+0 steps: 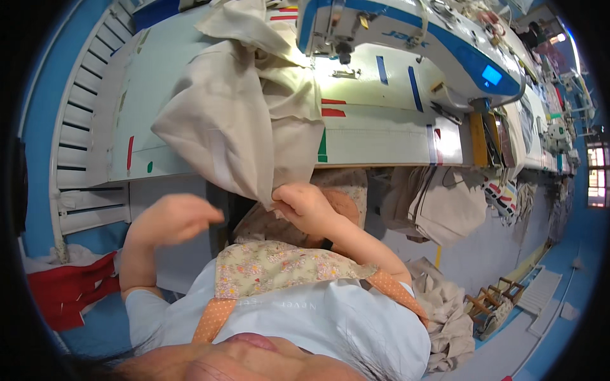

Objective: Sewing together pieces of light-colored fabric using an industrial sewing machine.

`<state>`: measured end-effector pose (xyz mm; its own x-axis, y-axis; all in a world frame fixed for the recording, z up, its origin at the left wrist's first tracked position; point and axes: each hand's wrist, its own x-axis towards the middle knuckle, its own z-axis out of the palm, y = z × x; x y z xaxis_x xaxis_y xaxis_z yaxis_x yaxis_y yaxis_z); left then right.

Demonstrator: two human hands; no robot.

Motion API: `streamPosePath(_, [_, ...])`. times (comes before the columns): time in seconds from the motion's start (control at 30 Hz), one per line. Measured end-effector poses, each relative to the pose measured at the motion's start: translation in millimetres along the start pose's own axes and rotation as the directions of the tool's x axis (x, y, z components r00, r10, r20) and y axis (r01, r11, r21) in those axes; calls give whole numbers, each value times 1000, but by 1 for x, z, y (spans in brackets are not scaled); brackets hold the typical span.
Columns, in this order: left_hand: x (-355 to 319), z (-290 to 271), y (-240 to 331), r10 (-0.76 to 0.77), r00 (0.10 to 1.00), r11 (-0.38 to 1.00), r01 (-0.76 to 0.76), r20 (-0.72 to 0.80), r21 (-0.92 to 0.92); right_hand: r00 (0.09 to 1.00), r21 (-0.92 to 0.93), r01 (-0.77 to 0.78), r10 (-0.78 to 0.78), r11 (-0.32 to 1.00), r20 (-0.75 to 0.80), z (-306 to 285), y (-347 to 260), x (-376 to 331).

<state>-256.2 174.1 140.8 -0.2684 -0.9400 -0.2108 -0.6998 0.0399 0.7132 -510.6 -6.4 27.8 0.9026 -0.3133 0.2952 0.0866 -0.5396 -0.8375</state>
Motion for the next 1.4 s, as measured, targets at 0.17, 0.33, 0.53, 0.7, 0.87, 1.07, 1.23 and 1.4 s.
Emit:
streamPosePath(0.17, [91,-20,26,392,850,920,-359,-353,158,990,-88,52,-63,995,-126,9,-8,-1])
streamPosePath(0.33, [182,-26,-30,-242,914,790,381,-326,481,989,-75,44,-54,996,-135,-36,-41,5])
streamPosePath(0.53, [119,-35,-72,-214,810,757,491,-546,431,991,-95,8,-21,995,-133,-16,-10,-17])
streamPosePath(0.7, [126,-40,-80,37,824,775,333,-565,537,979,-93,88,-103,992,-176,25,8,-7])
streamPosePath(0.87, [158,24,-14,327,836,903,-138,-441,408,983,-107,153,-162,982,-81,23,6,-11])
streamPosePath(1.07, [148,80,13,371,892,796,-162,-258,583,983,-119,24,-45,993,-177,-90,7,-7])
streamPosePath(1.23, [179,110,28,195,951,636,65,-242,769,960,-409,252,-281,877,-10,-109,37,63])
streamPosePath(1.4, [164,97,25,157,944,809,46,-291,586,935,-453,322,-205,831,288,-130,73,93])
